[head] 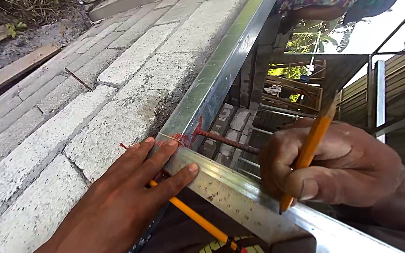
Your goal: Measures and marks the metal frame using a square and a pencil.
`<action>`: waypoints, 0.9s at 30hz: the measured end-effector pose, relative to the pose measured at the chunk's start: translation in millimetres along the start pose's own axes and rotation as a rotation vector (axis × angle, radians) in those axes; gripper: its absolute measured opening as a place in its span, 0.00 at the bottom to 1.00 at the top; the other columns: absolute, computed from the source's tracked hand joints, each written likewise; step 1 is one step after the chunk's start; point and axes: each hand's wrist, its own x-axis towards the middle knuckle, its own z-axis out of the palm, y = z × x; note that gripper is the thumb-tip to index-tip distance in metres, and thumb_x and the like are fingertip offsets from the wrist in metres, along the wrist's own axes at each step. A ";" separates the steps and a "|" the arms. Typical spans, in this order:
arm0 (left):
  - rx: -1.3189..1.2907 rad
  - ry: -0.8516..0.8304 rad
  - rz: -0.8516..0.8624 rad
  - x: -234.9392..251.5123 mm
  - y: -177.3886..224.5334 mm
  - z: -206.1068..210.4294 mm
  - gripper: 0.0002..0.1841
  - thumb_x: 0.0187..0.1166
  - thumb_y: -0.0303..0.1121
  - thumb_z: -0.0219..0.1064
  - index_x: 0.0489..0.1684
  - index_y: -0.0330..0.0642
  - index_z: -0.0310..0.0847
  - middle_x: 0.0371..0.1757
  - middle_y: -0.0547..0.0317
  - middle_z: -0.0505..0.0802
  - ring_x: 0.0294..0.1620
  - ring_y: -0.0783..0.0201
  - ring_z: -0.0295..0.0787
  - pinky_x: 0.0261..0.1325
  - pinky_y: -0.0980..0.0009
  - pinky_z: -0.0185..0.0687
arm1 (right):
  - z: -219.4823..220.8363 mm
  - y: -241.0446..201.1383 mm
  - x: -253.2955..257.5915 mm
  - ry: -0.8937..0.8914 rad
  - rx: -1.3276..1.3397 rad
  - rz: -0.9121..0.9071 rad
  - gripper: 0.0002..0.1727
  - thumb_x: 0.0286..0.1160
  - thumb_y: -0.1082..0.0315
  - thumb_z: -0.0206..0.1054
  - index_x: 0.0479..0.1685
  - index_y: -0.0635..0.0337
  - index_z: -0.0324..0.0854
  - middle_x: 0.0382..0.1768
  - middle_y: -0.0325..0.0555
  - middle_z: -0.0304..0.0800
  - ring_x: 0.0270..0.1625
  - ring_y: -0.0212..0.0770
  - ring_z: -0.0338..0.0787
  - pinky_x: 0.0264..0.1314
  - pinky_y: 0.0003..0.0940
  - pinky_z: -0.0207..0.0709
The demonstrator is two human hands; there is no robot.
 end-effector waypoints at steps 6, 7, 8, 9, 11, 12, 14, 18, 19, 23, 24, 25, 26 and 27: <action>-0.003 -0.009 -0.007 -1.3 -0.8 -0.4 0.28 0.90 0.39 0.54 0.89 0.79 0.62 0.88 0.51 0.73 0.86 0.39 0.69 0.82 0.41 0.70 | -0.6 -0.5 3.0 -0.021 -0.051 -0.010 0.16 0.91 0.59 0.60 0.36 0.63 0.79 0.25 0.33 0.81 0.29 0.18 0.81 0.30 0.12 0.77; 0.000 -0.012 -0.009 -1.2 -0.7 -0.5 0.28 0.90 0.39 0.54 0.89 0.79 0.62 0.88 0.51 0.73 0.86 0.39 0.69 0.82 0.41 0.70 | -0.6 -0.3 3.0 -0.024 -0.056 -0.010 0.17 0.91 0.59 0.60 0.36 0.63 0.79 0.25 0.33 0.81 0.29 0.18 0.81 0.30 0.12 0.76; 0.001 -0.016 -0.012 -1.1 -0.5 -0.8 0.28 0.90 0.39 0.55 0.89 0.79 0.62 0.88 0.50 0.73 0.86 0.39 0.69 0.82 0.41 0.70 | -0.4 -0.1 2.9 -0.029 -0.067 -0.010 0.17 0.91 0.59 0.60 0.36 0.62 0.78 0.25 0.33 0.80 0.29 0.18 0.80 0.30 0.13 0.75; -0.001 -0.016 -0.015 -1.0 -0.3 -1.0 0.29 0.90 0.39 0.55 0.89 0.79 0.62 0.88 0.50 0.74 0.86 0.38 0.70 0.82 0.40 0.71 | -0.5 0.0 2.9 -0.031 -0.074 -0.013 0.17 0.91 0.58 0.60 0.35 0.62 0.78 0.25 0.34 0.80 0.29 0.19 0.79 0.30 0.13 0.73; -0.013 -0.020 -0.022 -0.7 0.2 -1.4 0.29 0.90 0.39 0.55 0.89 0.79 0.62 0.87 0.50 0.74 0.85 0.38 0.70 0.81 0.40 0.71 | -1.0 0.0 3.1 -0.049 -0.083 -0.013 0.18 0.91 0.58 0.60 0.35 0.62 0.78 0.25 0.34 0.80 0.29 0.19 0.80 0.31 0.13 0.74; -0.017 -0.022 -0.024 -0.7 0.4 -1.7 0.28 0.90 0.39 0.55 0.89 0.79 0.62 0.87 0.50 0.74 0.85 0.38 0.70 0.81 0.40 0.71 | -0.8 0.1 3.1 -0.053 -0.081 -0.014 0.18 0.91 0.58 0.60 0.35 0.62 0.78 0.25 0.34 0.80 0.29 0.19 0.80 0.30 0.13 0.74; -0.014 -0.023 -0.023 -0.7 0.3 -2.0 0.28 0.90 0.39 0.56 0.89 0.79 0.63 0.88 0.50 0.74 0.85 0.38 0.70 0.82 0.39 0.70 | -0.4 0.4 2.9 -0.052 -0.081 -0.022 0.18 0.91 0.58 0.60 0.35 0.63 0.78 0.25 0.35 0.80 0.29 0.19 0.79 0.30 0.13 0.73; -0.007 -0.026 -0.022 0.2 1.0 -2.7 0.28 0.90 0.38 0.56 0.88 0.78 0.64 0.88 0.50 0.74 0.85 0.39 0.70 0.82 0.40 0.70 | -0.5 0.0 3.6 -0.069 -0.095 -0.033 0.18 0.91 0.58 0.60 0.35 0.64 0.78 0.25 0.36 0.80 0.28 0.19 0.80 0.30 0.12 0.74; -0.007 -0.026 -0.023 0.3 1.3 -2.7 0.28 0.90 0.38 0.56 0.88 0.78 0.64 0.87 0.50 0.74 0.85 0.39 0.70 0.82 0.40 0.70 | -0.7 -0.5 3.7 -0.072 -0.099 -0.034 0.18 0.91 0.58 0.60 0.36 0.64 0.78 0.26 0.36 0.80 0.29 0.19 0.80 0.30 0.13 0.74; 0.003 -0.020 -0.019 0.0 1.7 -3.0 0.28 0.90 0.39 0.56 0.88 0.77 0.64 0.87 0.51 0.74 0.86 0.39 0.70 0.82 0.41 0.71 | -0.4 -1.1 4.0 -0.076 -0.127 -0.050 0.18 0.90 0.58 0.61 0.36 0.64 0.78 0.25 0.36 0.79 0.28 0.19 0.78 0.29 0.12 0.72; 0.001 -0.023 -0.017 -0.2 1.6 -3.2 0.28 0.90 0.38 0.56 0.88 0.77 0.64 0.87 0.51 0.74 0.86 0.40 0.70 0.82 0.41 0.70 | -0.1 -1.3 4.0 -0.077 -0.132 -0.054 0.17 0.90 0.59 0.62 0.35 0.64 0.78 0.25 0.36 0.79 0.28 0.19 0.78 0.30 0.12 0.71; 0.001 -0.026 -0.015 -0.3 1.5 -3.4 0.28 0.90 0.38 0.56 0.89 0.77 0.63 0.88 0.51 0.74 0.86 0.40 0.70 0.83 0.41 0.70 | 0.0 -1.6 4.0 -0.078 -0.139 -0.060 0.17 0.90 0.59 0.62 0.35 0.64 0.78 0.25 0.36 0.79 0.28 0.19 0.78 0.31 0.13 0.71; -0.001 -0.027 -0.013 -0.3 1.4 -3.3 0.28 0.90 0.38 0.55 0.89 0.77 0.63 0.88 0.51 0.74 0.86 0.40 0.69 0.83 0.41 0.70 | -0.1 -2.0 3.8 -0.079 -0.149 -0.065 0.17 0.90 0.59 0.62 0.35 0.64 0.78 0.26 0.37 0.79 0.29 0.19 0.78 0.31 0.13 0.72; -0.002 -0.024 -0.011 -0.3 1.2 -2.8 0.28 0.90 0.38 0.55 0.89 0.78 0.63 0.88 0.51 0.73 0.86 0.40 0.69 0.83 0.40 0.70 | -0.2 -2.2 3.8 -0.080 -0.157 -0.070 0.17 0.90 0.59 0.62 0.35 0.64 0.78 0.26 0.37 0.80 0.30 0.19 0.79 0.32 0.13 0.73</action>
